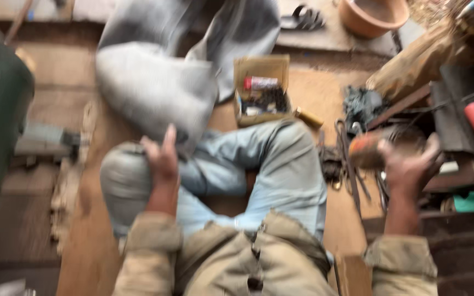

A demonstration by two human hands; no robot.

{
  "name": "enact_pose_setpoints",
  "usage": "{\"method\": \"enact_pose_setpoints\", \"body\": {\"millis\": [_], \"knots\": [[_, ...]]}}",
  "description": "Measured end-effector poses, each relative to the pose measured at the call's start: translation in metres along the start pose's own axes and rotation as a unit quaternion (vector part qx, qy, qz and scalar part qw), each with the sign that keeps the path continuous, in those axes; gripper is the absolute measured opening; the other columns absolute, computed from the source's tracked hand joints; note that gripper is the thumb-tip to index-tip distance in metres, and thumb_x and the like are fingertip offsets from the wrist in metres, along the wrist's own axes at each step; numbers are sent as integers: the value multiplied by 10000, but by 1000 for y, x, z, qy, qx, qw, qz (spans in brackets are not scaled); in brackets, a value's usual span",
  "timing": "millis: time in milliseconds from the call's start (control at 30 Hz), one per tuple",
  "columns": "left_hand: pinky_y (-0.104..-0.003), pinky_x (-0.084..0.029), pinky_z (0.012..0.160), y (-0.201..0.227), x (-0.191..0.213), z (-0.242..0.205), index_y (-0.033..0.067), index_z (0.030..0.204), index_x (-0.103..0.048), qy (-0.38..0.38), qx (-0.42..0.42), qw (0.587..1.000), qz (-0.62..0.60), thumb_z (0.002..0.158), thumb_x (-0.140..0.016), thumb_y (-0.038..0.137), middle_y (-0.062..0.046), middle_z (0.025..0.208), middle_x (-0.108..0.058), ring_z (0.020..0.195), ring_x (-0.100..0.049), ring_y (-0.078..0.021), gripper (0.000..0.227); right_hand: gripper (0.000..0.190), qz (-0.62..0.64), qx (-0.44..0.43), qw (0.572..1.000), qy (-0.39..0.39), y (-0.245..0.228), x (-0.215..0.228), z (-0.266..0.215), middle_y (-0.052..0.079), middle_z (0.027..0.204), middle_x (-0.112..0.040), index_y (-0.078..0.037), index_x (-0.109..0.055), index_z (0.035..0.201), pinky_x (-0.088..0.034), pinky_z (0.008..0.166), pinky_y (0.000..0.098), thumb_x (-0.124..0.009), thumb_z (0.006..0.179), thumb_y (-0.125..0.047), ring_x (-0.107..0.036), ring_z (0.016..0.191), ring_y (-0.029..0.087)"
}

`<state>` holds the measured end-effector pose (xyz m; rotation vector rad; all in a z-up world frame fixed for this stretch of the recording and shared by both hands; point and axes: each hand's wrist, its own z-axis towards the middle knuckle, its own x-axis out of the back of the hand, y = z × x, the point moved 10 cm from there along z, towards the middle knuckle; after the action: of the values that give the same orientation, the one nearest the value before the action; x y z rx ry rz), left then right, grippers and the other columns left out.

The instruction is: The person applies adhesive using a brush to a patch area on a large rubber inner tube, working on the floor near various tools.

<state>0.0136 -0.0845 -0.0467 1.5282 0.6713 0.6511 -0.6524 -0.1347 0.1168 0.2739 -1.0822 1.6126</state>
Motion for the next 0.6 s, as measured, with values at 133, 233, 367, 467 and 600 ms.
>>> {"method": "enact_pose_setpoints", "body": {"millis": [133, 233, 367, 467, 600], "knots": [[-420, -335, 1185, 28, -13, 11, -174, 1518, -219, -14, 170, 979, -110, 951, -613, 516, -282, 1597, -329, 1450, -418, -340, 976, 911, 127, 173, 976, 32, -76, 44, 14, 191, 1520, -433, -20, -362, 1598, -407, 1282, 465, -870, 899, -307, -462, 1462, 350], [-444, -410, 1118, 89, -17, 18, -119, 1505, -422, -49, 154, 971, -175, 877, -593, 480, -261, 1530, -471, 1364, -540, -344, 884, 863, 194, 260, 946, 14, -142, 53, 35, 152, 1552, -436, -50, -352, 1620, -409, 1268, 414, -824, 927, -256, -469, 1474, 292], [-407, -371, 1142, 132, 1, -1, -116, 1504, -295, -4, 32, 995, -94, 903, -661, 451, -285, 1526, -392, 1381, -450, -350, 903, 853, 273, 235, 921, -150, -217, -18, 58, 124, 1451, -497, -57, -457, 1511, -514, 1164, 412, -904, 881, -418, -560, 1394, 276], [-403, -394, 1158, 118, 8, -7, -99, 1522, -175, 20, 55, 992, -109, 901, -675, 440, -284, 1540, -373, 1397, -474, -335, 962, 1032, 219, 278, 920, -169, -256, -99, 38, 137, 1398, -518, -39, -482, 1489, -526, 1092, 431, -1050, 747, -475, -590, 1275, 308], [-409, -429, 1148, 87, -6, -1, -196, 1465, -468, -18, 134, 974, -182, 867, -631, 502, -290, 1489, -522, 1375, -594, -342, 933, 1215, 188, 140, 915, -328, -254, -214, -29, 152, 1345, -602, -72, -400, 1526, -504, 1060, 414, -982, 556, -514, -599, 1271, 307]]}}
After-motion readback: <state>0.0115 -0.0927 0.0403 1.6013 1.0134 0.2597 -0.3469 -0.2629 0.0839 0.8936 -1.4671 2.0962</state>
